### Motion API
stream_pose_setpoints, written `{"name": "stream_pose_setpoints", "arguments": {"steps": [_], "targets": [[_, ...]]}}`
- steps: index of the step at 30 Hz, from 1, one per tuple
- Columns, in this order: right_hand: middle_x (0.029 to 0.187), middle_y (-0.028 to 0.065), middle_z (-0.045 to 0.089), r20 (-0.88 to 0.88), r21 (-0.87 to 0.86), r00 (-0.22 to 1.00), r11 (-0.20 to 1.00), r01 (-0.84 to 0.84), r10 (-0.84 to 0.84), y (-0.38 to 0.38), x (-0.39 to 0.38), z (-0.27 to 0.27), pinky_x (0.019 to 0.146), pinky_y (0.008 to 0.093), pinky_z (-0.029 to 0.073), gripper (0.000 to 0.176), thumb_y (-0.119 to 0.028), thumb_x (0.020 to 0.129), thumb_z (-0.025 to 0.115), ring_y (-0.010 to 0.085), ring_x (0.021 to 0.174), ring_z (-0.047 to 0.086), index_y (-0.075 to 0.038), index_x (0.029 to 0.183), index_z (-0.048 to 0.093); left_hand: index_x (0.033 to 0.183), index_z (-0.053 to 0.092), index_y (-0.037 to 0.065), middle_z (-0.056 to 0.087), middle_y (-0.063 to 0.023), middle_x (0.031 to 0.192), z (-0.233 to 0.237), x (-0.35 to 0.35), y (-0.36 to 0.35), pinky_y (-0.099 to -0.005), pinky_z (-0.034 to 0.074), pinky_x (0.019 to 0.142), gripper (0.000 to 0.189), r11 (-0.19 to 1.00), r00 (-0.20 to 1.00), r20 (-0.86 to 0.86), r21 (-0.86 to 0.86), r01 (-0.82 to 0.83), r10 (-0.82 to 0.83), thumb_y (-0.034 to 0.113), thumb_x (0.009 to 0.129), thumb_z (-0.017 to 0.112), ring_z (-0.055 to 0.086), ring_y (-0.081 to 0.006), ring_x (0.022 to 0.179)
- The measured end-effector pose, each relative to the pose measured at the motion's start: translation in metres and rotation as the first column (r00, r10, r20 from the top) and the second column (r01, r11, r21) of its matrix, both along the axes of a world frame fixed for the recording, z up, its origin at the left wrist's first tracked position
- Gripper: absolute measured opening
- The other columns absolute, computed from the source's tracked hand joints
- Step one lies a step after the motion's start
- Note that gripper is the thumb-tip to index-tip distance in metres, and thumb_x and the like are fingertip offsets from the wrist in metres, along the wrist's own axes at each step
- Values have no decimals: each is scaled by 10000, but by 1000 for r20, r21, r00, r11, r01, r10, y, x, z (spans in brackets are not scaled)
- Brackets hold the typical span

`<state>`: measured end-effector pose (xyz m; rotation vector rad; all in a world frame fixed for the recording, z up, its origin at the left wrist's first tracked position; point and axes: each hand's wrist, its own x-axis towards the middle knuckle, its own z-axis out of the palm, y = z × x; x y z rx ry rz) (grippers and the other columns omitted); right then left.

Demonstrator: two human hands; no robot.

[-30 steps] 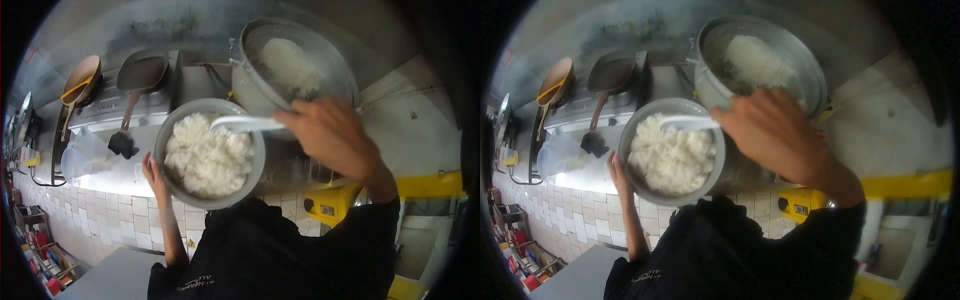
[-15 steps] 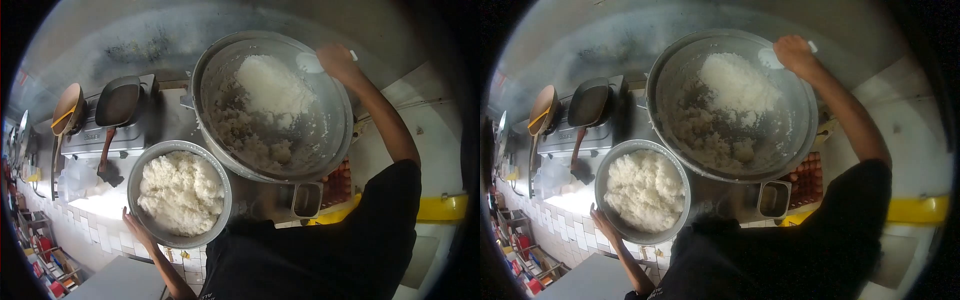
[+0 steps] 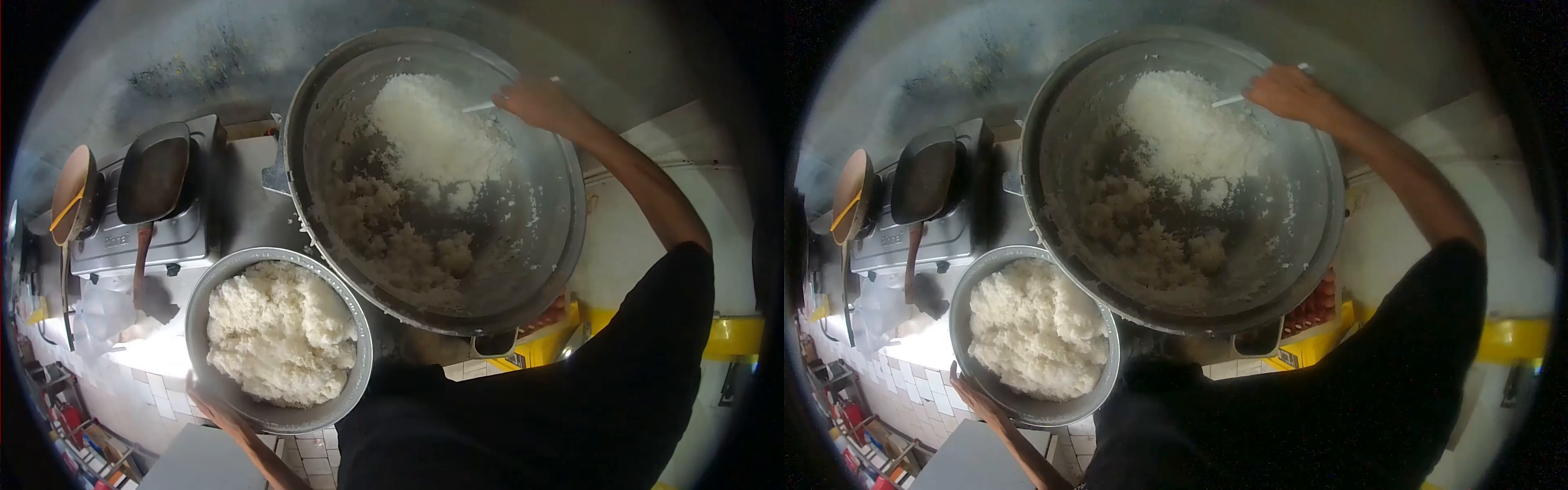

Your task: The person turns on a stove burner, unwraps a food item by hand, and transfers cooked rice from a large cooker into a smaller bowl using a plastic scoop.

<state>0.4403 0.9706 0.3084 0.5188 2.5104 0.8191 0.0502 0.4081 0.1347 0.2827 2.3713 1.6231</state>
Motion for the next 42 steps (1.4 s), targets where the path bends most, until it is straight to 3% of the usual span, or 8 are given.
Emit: {"name": "stream_pose_setpoints", "arguments": {"steps": [9,16,25,29,32,35,40,42], "targets": [[799,124,661,9,-188,997,979,81,-81,25,-12,-28,726,419,517,221,23,795,567,292,821,659,-96,926,699,1347,426,32,517,-194,1259,-4,-3,-6,-402,455,952,677,991,998,-28,-118,59,-63,583,986,271,523,-290,1156],[787,166,655,42,-291,985,941,175,-170,13,-21,-24,677,431,512,139,41,750,584,315,786,654,-33,822,677,1287,491,16,539,-152,1192,12,4,3,-388,453,917,608,987,999,-15,-154,44,-46,515,1014,274,536,-263,1079],[659,144,636,-33,-132,999,991,-19,14,-51,-14,-29,630,408,512,116,-47,760,589,315,680,653,-52,664,654,1260,506,9,529,-134,1175,-9,-6,-13,-361,432,923,545,992,992,-100,-108,59,-70,454,1031,289,516,-238,1077],[715,123,661,-13,-84,999,996,38,-39,-88,-24,23,641,408,513,121,-50,769,584,311,702,657,-75,683,665,1273,494,12,512,-137,1198,-2,-2,-11,-368,423,928,545,994,995,-39,-73,85,-88,456,1029,295,509,-241,1092],[784,115,677,-337,-160,941,987,-33,-23,-85,-14,57,685,427,517,100,-72,773,598,294,804,668,-82,706,671,1284,485,8,505,-148,1206,0,-2,-9,-382,405,950,554,992,994,-17,-71,103,-105,458,1027,288,503,-257,1103],[833,117,679,-73,-14,974,977,213,-214,-38,11,47,748,453,511,72,-99,765,618,300,911,654,-73,746,681,1287,481,2,503,-161,1208,-5,-3,-12,-395,385,974,562,984,987,-57,-105,144,-150,457,1027,279,496,-277,1115],[839,147,674,71,-296,946,898,324,-318,-13,12,-7,711,476,504,120,-114,725,631,335,851,656,-57,812,690,1285,484,-6,504,-169,1205,-2,-3,-10,-404,375,980,563,988,993,-22,-114,109,-112,449,1027,276,490,-291,1125],[834,157,671,157,-344,926,860,377,-343,-26,-4,-2,704,473,495,138,-133,733,649,345,847,648,-49,834,690,1279,494,-1,508,-162,1190,-13,-12,-20,-398,384,967,561,951,971,-156,-278,133,-181,449,1028,272,497,-289,1113]]}}
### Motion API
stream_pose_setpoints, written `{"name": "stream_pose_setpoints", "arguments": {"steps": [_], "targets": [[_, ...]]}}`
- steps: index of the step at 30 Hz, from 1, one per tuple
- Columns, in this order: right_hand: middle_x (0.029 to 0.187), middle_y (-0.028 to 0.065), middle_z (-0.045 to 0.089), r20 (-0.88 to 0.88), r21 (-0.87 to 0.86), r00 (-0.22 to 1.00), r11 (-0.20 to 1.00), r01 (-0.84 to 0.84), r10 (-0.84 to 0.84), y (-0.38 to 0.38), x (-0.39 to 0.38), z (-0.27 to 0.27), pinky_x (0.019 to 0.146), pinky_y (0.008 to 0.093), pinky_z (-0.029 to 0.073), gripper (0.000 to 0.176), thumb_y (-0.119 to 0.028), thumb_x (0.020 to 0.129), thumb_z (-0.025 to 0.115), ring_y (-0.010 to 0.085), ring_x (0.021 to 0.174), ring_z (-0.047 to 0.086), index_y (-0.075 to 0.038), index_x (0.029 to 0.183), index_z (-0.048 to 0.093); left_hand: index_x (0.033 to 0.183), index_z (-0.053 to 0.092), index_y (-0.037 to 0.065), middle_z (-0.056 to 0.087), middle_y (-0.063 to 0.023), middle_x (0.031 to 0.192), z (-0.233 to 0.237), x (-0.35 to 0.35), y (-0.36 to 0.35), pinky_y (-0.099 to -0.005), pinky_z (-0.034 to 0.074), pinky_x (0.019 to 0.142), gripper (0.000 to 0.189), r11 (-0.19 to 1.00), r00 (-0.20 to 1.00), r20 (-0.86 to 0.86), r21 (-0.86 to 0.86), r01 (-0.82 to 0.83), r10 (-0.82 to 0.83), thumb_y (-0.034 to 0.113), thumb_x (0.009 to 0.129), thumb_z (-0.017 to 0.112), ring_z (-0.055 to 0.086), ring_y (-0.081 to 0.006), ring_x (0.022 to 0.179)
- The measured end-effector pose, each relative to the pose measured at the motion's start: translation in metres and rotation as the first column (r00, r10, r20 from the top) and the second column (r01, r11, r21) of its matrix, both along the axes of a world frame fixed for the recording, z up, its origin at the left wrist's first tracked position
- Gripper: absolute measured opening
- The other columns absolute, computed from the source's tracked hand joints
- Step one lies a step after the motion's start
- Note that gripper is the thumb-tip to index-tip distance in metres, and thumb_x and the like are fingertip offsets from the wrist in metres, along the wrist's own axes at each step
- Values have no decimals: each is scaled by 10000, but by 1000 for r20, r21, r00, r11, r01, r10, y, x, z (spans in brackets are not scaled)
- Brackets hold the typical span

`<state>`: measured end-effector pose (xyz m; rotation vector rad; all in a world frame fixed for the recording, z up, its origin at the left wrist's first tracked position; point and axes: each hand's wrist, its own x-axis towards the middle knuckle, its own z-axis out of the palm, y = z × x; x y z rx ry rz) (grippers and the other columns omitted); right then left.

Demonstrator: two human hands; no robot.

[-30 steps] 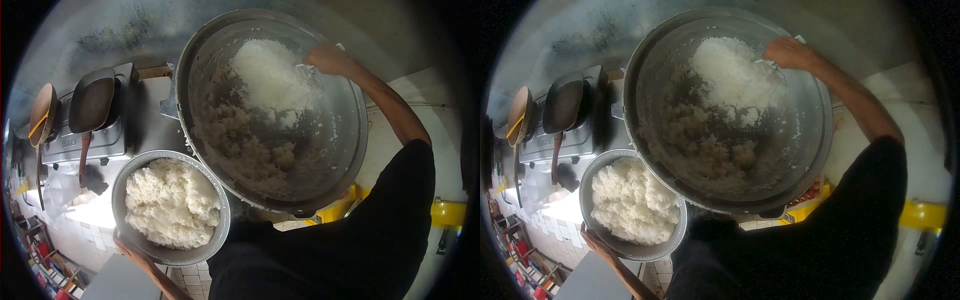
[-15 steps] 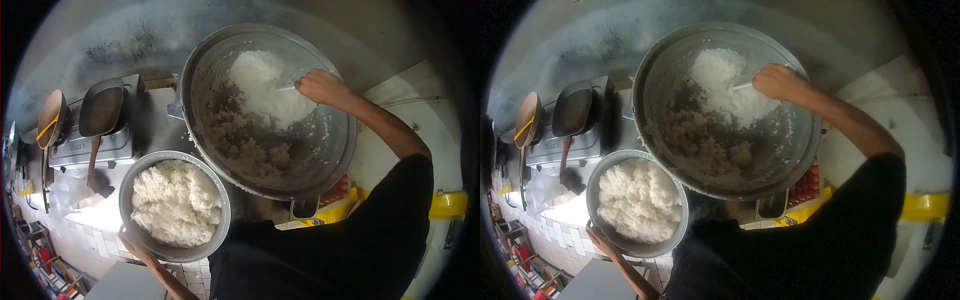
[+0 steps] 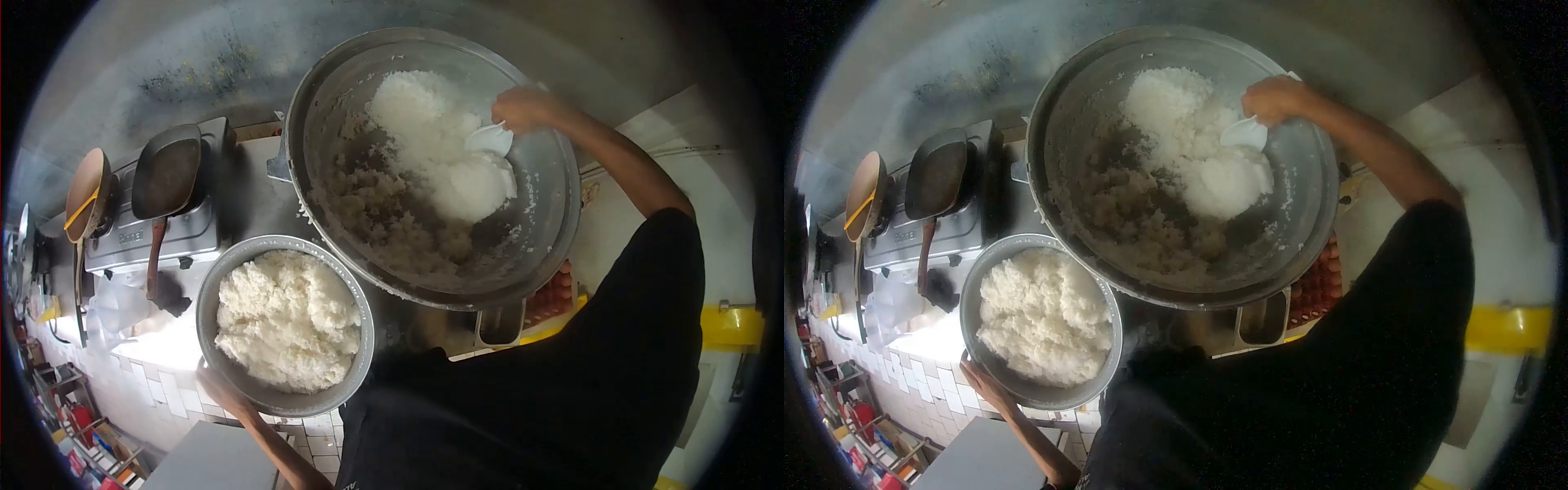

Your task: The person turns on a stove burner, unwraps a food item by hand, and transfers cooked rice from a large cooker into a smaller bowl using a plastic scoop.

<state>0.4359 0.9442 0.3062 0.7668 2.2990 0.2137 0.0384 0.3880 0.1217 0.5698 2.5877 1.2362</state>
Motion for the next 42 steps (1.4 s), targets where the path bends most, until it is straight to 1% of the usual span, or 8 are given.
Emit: {"name": "stream_pose_setpoints", "arguments": {"steps": [3,11,14,19,28,31,38,42], "targets": [[842,166,670,51,-129,998,991,31,-24,13,3,-7,696,469,483,170,-150,749,663,355,841,639,-38,874,691,1235,493,-17,539,-114,942,18,14,17,-324,476,653,469,988,995,22,120,-96,94,379,991,431,573,-195,783],[805,150,670,-127,-432,982,899,74,-142,-14,40,-29,691,408,481,190,-152,790,632,297,751,640,-21,916,686,1260,499,-2,546,-135,1051,18,17,19,-354,451,825,461,990,995,31,101,-101,99,361,1013,359,561,-230,963],[848,177,673,-171,-602,967,797,47,-186,-25,27,-51,721,381,476,181,-155,849,629,289,837,655,-12,954,670,1266,501,-8,553,-148,1117,19,17,20,-361,423,895,478,991,994,27,77,-110,108,371,1014,354,540,-242,1031],[724,70,646,-281,-830,941,540,-140,-187,-35,-15,-101,607,347,454,193,-173,900,587,165,628,588,11,930,640,1271,499,-18,550,-155,1173,7,9,9,-377,390,949,528,988,985,-70,38,-153,155,419,1017,347,522,-264,1059],[681,15,558,97,-911,977,378,164,-190,-39,-66,-97,530,292,427,229,-169,923,501,111,584,499,14,900,635,1222,538,13,562,-130,1083,3,10,12,-345,385,921,507,976,972,-98,71,-208,214,446,1008,386,517,-235,1015],[551,-33,362,32,-918,983,384,101,-182,-39,-67,-92,459,271,350,228,-69,886,452,71,493,377,-14,665,454,1227,531,6,561,-130,1071,1,11,13,-334,396,903,523,969,969,-76,97,-229,236,459,1007,388,518,-218,1003],[529,-33,382,42,-962,958,248,115,-283,-32,-52,-89,456,273,355,155,15,767,493,86,462,390,-19,622,450,1219,526,-1,555,-113,988,3,10,14,-298,400,817,533,974,974,-75,89,-207,214,469,1004,393,489,-177,889],[589,-13,503,-238,-886,925,457,-81,-297,-24,-56,-76,485,282,384,59,19,749,527,89,544,466,0,698,551,1208,525,-1,528,-86,917,2,10,11,-282,379,751,525,974,972,-79,77,-213,219,465,1003,396,438,-161,803]]}}
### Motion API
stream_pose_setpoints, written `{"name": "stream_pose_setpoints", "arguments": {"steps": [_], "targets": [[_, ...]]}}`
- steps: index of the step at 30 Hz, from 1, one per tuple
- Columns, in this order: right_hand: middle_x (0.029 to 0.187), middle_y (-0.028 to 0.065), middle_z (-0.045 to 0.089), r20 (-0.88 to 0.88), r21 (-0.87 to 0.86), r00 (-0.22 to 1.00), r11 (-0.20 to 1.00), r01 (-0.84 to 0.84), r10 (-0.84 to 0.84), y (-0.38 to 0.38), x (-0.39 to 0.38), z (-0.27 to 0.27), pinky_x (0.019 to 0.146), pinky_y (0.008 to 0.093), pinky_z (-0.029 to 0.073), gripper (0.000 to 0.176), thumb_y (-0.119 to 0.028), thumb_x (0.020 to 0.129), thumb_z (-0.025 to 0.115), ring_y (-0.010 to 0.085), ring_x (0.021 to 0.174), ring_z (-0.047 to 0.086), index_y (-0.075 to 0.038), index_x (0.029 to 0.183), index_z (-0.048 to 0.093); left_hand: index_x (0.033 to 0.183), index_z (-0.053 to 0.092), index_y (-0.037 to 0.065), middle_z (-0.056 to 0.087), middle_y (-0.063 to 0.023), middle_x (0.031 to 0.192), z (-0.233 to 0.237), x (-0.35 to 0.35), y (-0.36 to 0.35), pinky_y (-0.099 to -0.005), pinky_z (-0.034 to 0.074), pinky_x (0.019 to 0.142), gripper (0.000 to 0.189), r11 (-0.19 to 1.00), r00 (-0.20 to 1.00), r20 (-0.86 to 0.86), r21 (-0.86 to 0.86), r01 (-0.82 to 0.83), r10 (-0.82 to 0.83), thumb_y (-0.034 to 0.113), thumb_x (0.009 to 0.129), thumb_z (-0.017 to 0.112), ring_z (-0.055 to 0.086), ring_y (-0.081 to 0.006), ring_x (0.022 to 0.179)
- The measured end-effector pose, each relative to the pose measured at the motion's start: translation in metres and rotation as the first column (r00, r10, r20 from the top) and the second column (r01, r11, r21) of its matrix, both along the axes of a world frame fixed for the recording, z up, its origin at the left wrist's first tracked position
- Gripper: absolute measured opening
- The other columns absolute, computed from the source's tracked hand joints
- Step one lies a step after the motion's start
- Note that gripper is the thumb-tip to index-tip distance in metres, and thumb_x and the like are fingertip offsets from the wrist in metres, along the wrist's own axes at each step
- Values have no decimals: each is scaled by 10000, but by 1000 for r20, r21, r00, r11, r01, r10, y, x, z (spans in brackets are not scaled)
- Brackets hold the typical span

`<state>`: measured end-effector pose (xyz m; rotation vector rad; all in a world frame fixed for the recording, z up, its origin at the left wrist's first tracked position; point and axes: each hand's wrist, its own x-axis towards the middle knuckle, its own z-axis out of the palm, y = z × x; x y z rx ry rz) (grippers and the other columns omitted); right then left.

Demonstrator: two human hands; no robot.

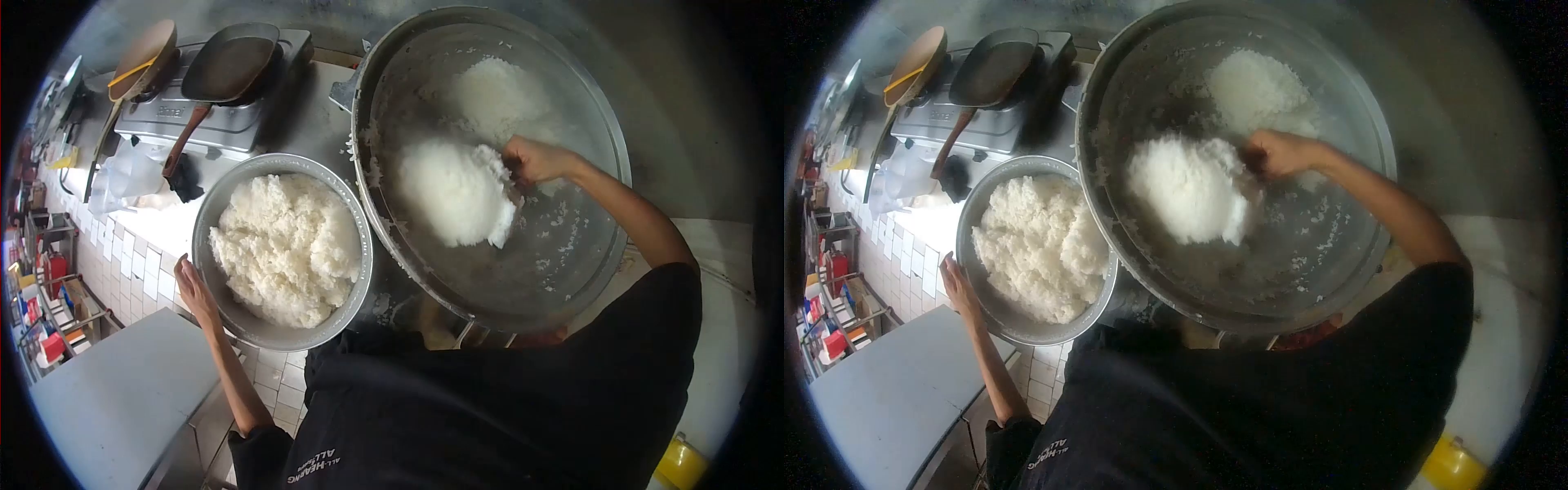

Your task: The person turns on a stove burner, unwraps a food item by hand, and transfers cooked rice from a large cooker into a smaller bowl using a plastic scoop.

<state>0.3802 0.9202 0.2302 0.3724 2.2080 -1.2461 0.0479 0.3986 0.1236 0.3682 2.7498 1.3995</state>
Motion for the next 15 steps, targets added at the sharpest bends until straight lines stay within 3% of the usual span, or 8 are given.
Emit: {"name": "stream_pose_setpoints", "arguments": {"steps": [2,6,7,9,10,11,13,15], "targets": [[642,-4,550,-56,62,993,992,110,-106,8,-7,10,529,276,420,66,-12,803,538,93,598,505,6,767,590,1206,526,-1,527,-88,920,-2,-2,-2,-282,384,762,527,1000,1000,23,24,5,-6,468,1001,400,443,-162,809],[674,-3,559,-250,126,968,991,49,-16,18,-15,50,511,287,429,96,-21,853,530,89,603,507,-29,808,615,1218,525,-1,555,-135,988,-2,-2,0,-306,399,847,530,998,1000,-10,62,18,-17,467,1000,402,496,-202,889],[674,-3,559,-249,128,968,990,52,-19,10,-16,64,511,287,429,96,-21,853,530,89,603,507,-29,808,615,1228,523,-1,568,-156,1024,-2,-1,-1,-318,400,878,534,996,999,-42,76,35,-32,466,1001,400,515,-220,928],[712,-6,563,-77,389,975,894,224,-210,-10,-19,109,492,271,419,73,-71,896,547,84,594,497,-72,927,614,1247,521,1,579,-188,1097,-1,-3,-2,-341,391,926,540,996,998,34,79,41,-44,465,1004,389,527,-254,1007],[716,-11,554,-118,176,897,880,441,-426,-11,-15,123,474,251,402,92,-120,919,537,77,583,487,-91,982,598,1248,523,2,577,-186,1119,-2,-2,-1,-345,387,938,541,991,998,22,128,48,-52,464,1006,382,527,-259,1031],[720,-16,544,-102,-51,768,775,630,-632,-14,-7,133,456,232,385,124,-169,943,527,69,571,477,-111,1038,581,1248,525,2,575,-185,1142,-2,-2,-5,-348,384,950,542,984,998,13,168,63,-67,463,1008,375,528,-264,1055],[709,-27,523,-246,324,891,834,447,-382,-41,-5,162,422,204,344,190,-263,967,496,55,549,461,-125,1085,554,1240,517,-8,563,-182,1196,-11,-8,-10,-344,392,953,532,975,993,90,218,53,-74,445,1021,345,527,-260,1094],[793,-12,532,-184,345,879,809,476,-439,-82,-9,181,500,221,376,223,-240,952,515,67,636,479,-113,1134,530,1265,483,5,551,-175,1228,-8,-7,-10,-337,404,960,518,902,968,189,426,69,-163,438,1027,326,526,-251,1106]]}}
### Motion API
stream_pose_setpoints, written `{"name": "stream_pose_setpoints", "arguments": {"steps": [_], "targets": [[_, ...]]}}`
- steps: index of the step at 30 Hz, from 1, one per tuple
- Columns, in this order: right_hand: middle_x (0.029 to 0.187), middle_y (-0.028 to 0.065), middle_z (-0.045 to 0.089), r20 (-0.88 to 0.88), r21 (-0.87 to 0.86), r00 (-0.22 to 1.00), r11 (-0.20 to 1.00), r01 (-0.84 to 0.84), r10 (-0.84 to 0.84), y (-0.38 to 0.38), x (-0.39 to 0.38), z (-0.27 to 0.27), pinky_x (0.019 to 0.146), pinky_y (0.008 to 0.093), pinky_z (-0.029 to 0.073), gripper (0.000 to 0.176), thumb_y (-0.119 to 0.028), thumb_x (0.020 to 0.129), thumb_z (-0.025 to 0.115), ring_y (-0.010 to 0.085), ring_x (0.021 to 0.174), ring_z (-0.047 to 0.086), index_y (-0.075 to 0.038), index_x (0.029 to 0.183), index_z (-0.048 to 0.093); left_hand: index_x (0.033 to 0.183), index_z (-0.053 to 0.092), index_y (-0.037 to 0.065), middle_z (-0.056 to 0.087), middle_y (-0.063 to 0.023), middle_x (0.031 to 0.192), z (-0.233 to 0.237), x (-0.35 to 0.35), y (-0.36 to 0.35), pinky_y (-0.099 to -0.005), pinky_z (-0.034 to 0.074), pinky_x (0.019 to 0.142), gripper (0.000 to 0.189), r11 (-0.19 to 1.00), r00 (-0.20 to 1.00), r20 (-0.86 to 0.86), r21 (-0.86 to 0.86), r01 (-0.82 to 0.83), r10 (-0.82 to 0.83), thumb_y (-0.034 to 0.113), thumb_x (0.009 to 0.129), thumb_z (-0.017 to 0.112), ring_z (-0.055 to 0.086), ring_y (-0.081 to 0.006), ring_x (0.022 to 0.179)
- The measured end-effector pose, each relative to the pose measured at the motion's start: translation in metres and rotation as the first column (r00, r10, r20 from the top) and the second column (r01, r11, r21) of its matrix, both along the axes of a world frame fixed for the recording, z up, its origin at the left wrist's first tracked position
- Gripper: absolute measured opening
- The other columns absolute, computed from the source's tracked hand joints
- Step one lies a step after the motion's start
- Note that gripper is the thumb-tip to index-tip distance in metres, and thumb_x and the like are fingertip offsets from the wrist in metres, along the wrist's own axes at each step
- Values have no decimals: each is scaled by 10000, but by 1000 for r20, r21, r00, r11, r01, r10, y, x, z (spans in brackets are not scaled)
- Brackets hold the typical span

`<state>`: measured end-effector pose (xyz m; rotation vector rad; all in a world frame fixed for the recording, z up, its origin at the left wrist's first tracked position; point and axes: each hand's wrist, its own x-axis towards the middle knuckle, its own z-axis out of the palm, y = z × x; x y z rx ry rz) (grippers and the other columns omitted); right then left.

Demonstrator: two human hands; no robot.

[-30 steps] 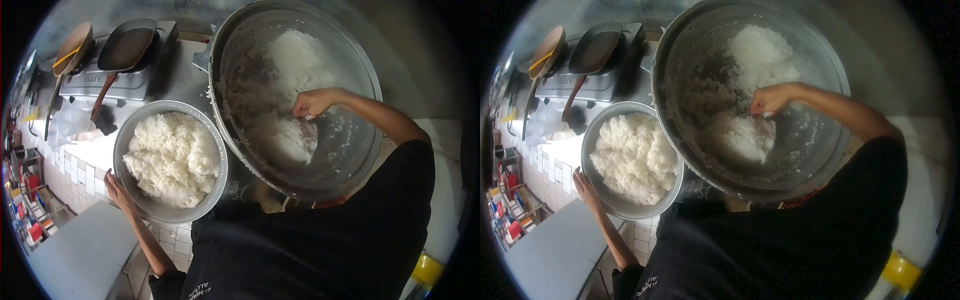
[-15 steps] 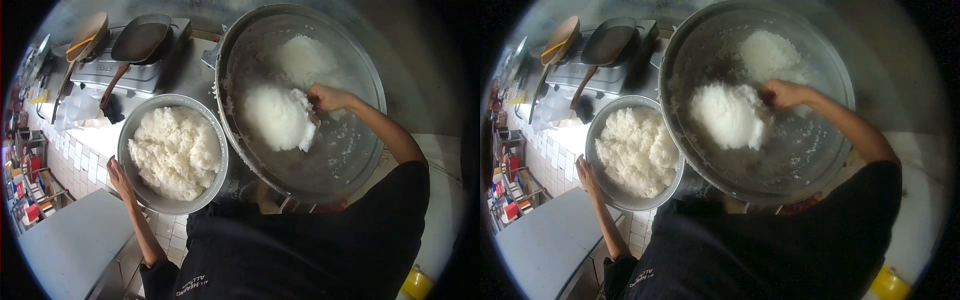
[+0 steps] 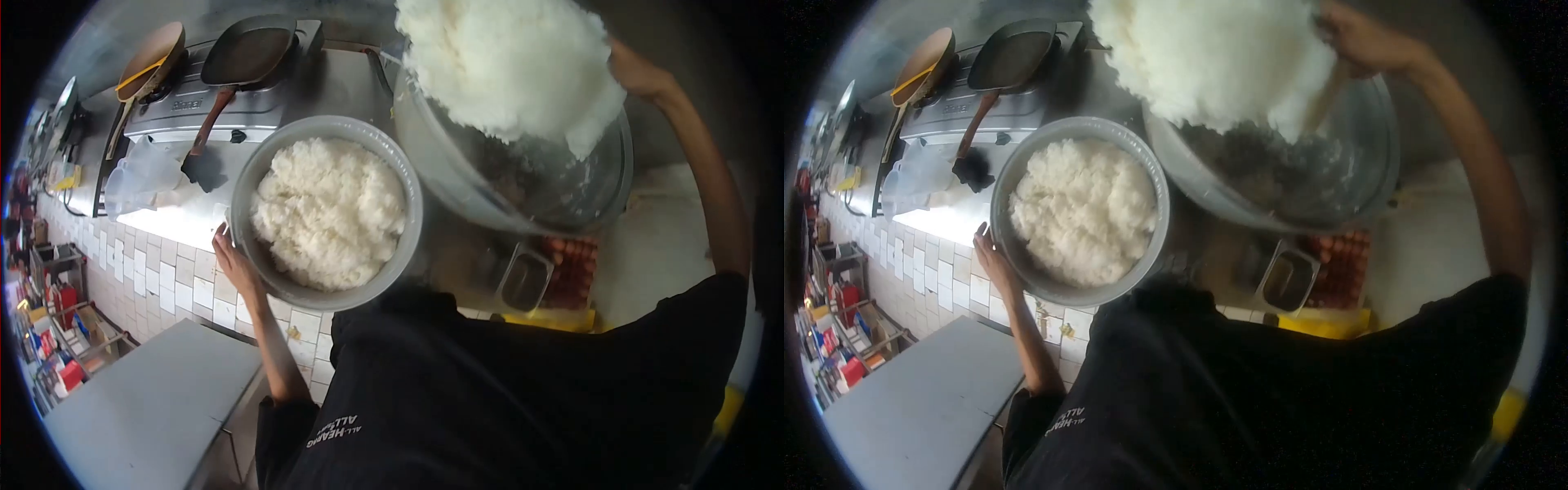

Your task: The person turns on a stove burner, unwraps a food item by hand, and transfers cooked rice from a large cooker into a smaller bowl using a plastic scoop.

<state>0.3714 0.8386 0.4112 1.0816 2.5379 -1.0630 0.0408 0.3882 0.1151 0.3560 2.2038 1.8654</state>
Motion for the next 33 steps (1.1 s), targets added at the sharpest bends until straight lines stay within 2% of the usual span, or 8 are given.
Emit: {"name": "stream_pose_setpoints", "arguments": {"steps": [4,5,7,11,16,20,27,33], "targets": [[1129,47,564,220,8,963,987,158,-156,-101,-35,21,814,288,504,474,-149,890,593,112,984,547,-64,1329,436,1345,392,28,464,-181,1340,-14,-9,-8,-392,392,1011,575,982,989,104,168,86,-104,487,1021,271,470,-267,1205],[638,-30,482,117,27,992,999,40,-43,-129,-41,4,400,194,318,165,-217,953,513,25,543,454,-73,952,594,1352,385,28,449,-185,1354,-17,-13,-8,-402,381,1023,596,967,980,159,241,76,-117,506,1014,269,455,-271,1222],[1130,136,582,246,79,967,996,52,-70,-196,-69,-19,861,390,477,332,-102,829,613,263,1030,573,1,1140,554,1369,354,24,422,-191,1376,-21,-14,-8,-406,365,1040,638,948,972,179,306,91,-151,539,1000,278,437,-285,1240],[969,274,609,206,293,975,956,14,-77,-297,-107,-156,869,459,463,204,-22,831,477,386,991,595,28,996,585,1386,320,17,380,-184,1413,-4,-14,-10,-402,331,1066,626,919,953,120,321,228,-278,514,1009,265,392,-290,1294],[1055,263,598,102,474,979,874,110,-179,-348,-125,-183,870,457,466,328,16,830,500,398,1011,587,51,1152,543,1403,309,17,350,-172,1435,-5,-28,-13,-366,283,1091,593,868,896,167,371,329,-411,471,1023,284,344,-274,1329],[1107,221,575,167,431,977,901,49,-133,-336,-101,-130,850,453,462,539,101,780,556,382,939,599,2,1306,493,1405,326,27,363,-160,1417,0,-40,-25,-372,268,1099,565,813,838,190,423,400,-511,443,1023,324,343,-267,1322],[933,172,612,189,365,947,914,176,-258,-391,-122,-25,742,337,491,379,71,778,604,263,798,616,-3,1150,615,1394,350,26,375,-166,1407,-8,-60,-31,-366,268,1096,531,802,819,177,395,449,-546,406,1023,356,353,-268,1316],[739,68,629,-543,457,819,752,474,-186,-374,-130,-42,616,241,446,44,-47,865,638,112,664,574,-5,874,649,1388,354,39,407,-184,1384,15,-59,-36,-370,286,1089,543,775,786,174,387,500,-594,429,1012,376,382,-276,1301]]}}
